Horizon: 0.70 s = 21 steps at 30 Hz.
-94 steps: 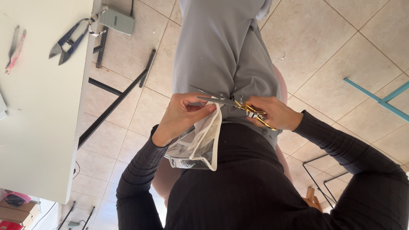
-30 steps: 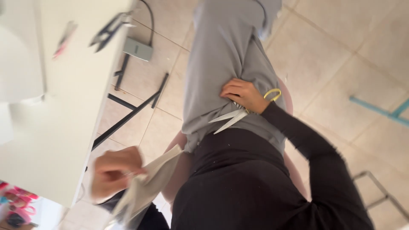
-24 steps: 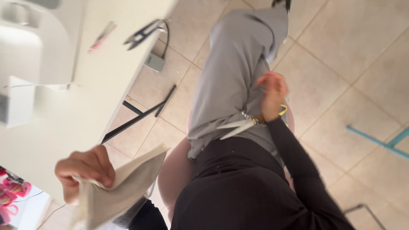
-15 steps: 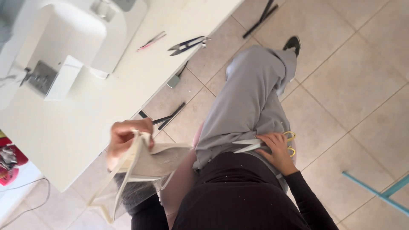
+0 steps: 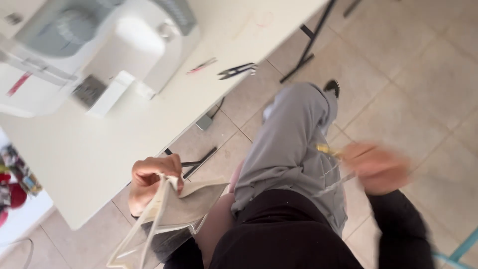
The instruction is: Hand-sewing a white trim onto a transparent plastic pouch using a needle and thread.
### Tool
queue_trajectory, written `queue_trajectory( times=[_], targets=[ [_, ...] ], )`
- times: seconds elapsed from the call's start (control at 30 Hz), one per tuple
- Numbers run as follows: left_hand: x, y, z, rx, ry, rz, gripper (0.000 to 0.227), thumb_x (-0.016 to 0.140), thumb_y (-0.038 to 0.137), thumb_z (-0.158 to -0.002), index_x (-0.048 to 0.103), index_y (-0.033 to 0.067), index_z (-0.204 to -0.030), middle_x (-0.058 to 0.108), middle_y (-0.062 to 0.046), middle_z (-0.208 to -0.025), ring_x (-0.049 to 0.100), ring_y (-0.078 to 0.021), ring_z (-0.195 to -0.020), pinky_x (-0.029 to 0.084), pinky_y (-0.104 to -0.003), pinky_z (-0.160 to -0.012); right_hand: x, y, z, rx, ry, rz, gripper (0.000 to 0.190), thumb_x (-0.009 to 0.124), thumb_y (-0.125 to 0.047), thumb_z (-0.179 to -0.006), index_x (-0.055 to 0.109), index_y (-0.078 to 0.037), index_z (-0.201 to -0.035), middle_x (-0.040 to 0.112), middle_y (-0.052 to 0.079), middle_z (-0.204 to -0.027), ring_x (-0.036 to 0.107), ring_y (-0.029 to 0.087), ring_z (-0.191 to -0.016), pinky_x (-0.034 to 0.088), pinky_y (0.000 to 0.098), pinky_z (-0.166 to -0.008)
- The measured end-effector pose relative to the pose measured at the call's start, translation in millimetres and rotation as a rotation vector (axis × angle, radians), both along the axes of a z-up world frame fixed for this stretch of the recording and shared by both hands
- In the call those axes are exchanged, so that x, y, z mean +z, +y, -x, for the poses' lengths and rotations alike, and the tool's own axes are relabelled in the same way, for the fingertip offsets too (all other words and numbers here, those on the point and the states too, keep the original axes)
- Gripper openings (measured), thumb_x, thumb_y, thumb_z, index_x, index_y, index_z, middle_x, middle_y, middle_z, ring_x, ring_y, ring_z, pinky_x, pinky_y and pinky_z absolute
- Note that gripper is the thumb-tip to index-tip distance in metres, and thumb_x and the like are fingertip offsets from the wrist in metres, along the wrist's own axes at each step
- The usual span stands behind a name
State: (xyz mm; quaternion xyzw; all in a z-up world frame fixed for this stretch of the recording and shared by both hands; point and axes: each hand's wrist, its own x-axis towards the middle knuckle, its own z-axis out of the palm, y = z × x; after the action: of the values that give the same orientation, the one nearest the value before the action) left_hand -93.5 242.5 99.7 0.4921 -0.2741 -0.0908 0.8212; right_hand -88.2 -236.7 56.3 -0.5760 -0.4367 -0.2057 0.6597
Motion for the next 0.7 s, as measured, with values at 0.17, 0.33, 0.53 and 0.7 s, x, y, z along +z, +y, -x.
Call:
queue_trajectory(
  times=[0.17,0.33,0.53,0.7],
  targets=[
    [20.8,-6.1,25.3,0.022,-0.036,0.025,0.016,0.076,0.013,-0.091,0.076,0.0033,-0.104,0.073,-0.007,-0.082,0.055,-0.0123,-0.066,0.044,-0.023,-0.062,3.0,47.4,-123.7,-0.307,0.360,-0.585,0.037,0.050,-0.055,-0.104,0.063,-0.024,-0.119,0.041,-0.010,-0.076,0.033,0.001,-0.058,0.028,0.0216,-0.051],
    [23.6,-23.4,32.8,-0.017,-0.078,-0.023,0.018,0.077,0.011,-0.088,0.077,0.0047,-0.104,0.071,-0.005,-0.080,0.051,-0.0110,-0.066,0.042,-0.023,-0.061,-61.6,250.8,-173.1,-0.759,-0.240,0.976,0.025,0.065,-0.030,-0.098,0.070,-0.005,-0.095,0.066,0.010,-0.080,0.062,0.028,-0.066,0.050,0.0407,-0.061],
    [29.7,-58.5,36.8,0.064,0.057,-0.112,0.020,0.074,0.002,-0.089,0.076,0.0036,-0.109,0.069,-0.004,-0.082,0.040,-0.0049,-0.056,0.026,-0.019,-0.050,-71.0,394.7,-152.3,-0.104,-0.572,0.919,0.056,0.071,-0.029,-0.092,0.056,-0.015,-0.144,0.063,0.001,-0.110,0.059,0.019,-0.096,0.049,0.0352,-0.093],
    [24.6,-61.8,31.1,0.069,0.143,-0.060,0.015,0.075,0.002,-0.090,0.075,0.0001,-0.105,0.065,-0.007,-0.088,0.047,-0.0104,-0.072,0.037,-0.021,-0.063,-80.1,443.2,-157.7,-0.035,-0.631,0.899,0.056,0.078,-0.034,-0.084,0.058,-0.017,-0.133,0.056,0.002,-0.102,0.053,0.020,-0.087,0.050,0.0327,-0.085]
  ],
)
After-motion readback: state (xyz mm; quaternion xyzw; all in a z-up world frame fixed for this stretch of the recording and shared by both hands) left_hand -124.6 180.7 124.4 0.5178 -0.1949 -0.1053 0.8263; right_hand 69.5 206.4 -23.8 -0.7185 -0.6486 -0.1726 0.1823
